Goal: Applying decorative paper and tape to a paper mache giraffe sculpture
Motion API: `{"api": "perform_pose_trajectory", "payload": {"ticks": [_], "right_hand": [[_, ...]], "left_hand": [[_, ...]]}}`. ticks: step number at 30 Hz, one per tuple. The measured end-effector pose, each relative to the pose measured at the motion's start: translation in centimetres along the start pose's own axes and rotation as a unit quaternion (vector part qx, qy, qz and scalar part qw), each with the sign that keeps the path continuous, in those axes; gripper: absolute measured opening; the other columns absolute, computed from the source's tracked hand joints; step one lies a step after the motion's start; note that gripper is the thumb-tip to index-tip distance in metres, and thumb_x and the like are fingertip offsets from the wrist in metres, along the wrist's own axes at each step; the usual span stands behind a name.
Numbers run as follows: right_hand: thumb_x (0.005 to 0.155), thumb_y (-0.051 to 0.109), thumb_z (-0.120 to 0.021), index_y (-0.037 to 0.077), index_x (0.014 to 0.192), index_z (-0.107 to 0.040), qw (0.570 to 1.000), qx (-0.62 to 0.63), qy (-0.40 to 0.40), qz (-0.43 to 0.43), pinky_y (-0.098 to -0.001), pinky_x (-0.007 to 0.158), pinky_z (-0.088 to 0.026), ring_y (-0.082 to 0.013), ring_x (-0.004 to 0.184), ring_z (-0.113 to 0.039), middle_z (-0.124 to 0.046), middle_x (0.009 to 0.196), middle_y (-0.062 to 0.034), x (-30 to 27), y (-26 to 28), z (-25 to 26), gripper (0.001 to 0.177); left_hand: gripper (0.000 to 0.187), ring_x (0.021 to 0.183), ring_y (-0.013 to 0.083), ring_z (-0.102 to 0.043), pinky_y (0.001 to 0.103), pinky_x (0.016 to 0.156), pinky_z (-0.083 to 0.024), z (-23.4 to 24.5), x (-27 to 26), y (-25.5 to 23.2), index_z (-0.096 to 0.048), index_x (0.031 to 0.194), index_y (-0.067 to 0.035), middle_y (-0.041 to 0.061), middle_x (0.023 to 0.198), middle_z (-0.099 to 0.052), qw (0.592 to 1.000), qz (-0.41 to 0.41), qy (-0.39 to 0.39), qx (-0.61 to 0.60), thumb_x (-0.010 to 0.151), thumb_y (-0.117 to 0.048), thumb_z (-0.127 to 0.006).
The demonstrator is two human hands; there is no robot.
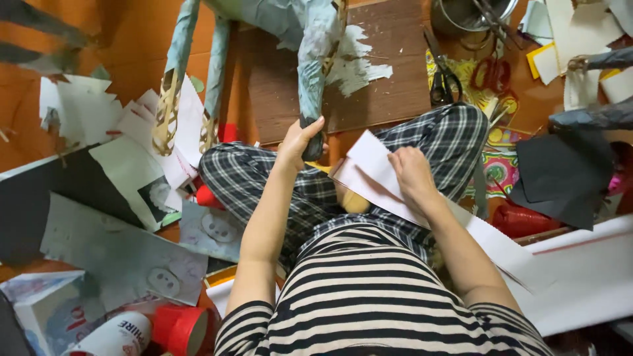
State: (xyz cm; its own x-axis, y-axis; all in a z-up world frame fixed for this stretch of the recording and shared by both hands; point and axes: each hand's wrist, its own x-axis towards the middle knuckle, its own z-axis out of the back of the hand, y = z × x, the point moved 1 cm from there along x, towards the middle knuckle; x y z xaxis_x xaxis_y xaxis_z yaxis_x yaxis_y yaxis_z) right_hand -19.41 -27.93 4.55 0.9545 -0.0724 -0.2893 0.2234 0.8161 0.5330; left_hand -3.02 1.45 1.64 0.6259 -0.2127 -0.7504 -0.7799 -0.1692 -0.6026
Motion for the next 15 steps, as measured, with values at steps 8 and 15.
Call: {"api": "perform_pose_trajectory", "payload": {"ticks": [8, 15], "right_hand": [[0.118, 0.029, -0.049, 0.013, 0.130, -0.070, 0.998, -0.011, 0.018, -0.058, -0.0533, 0.096, -0.057, -0.0433, 0.111, -0.074, -0.075, 0.105, -0.0222, 1.8, 0.9, 3.2, 0.029], [0.107, 0.033, -0.073, 0.010, 0.105, -0.072, 0.989, 0.084, -0.068, -0.104, -0.0541, 0.089, -0.056, -0.0447, 0.106, -0.073, -0.075, 0.100, -0.0208, 3.6, 1.4, 6.4, 0.023]], "left_hand": [[0.046, 0.063, 0.0379, -0.079, 0.048, 0.055, -0.069, -0.6, 0.2, 0.5, -0.062, 0.115, -0.008, 0.021, 0.085, -0.068, 1.000, -0.005, 0.001, 0.001, 0.091, -0.032, -0.094], [0.041, 0.059, 0.0364, -0.077, 0.047, 0.051, -0.069, -0.8, 0.1, 0.9, -0.060, 0.122, -0.012, 0.014, 0.088, -0.062, 1.000, -0.022, 0.009, -0.011, 0.096, -0.026, -0.088]]}}
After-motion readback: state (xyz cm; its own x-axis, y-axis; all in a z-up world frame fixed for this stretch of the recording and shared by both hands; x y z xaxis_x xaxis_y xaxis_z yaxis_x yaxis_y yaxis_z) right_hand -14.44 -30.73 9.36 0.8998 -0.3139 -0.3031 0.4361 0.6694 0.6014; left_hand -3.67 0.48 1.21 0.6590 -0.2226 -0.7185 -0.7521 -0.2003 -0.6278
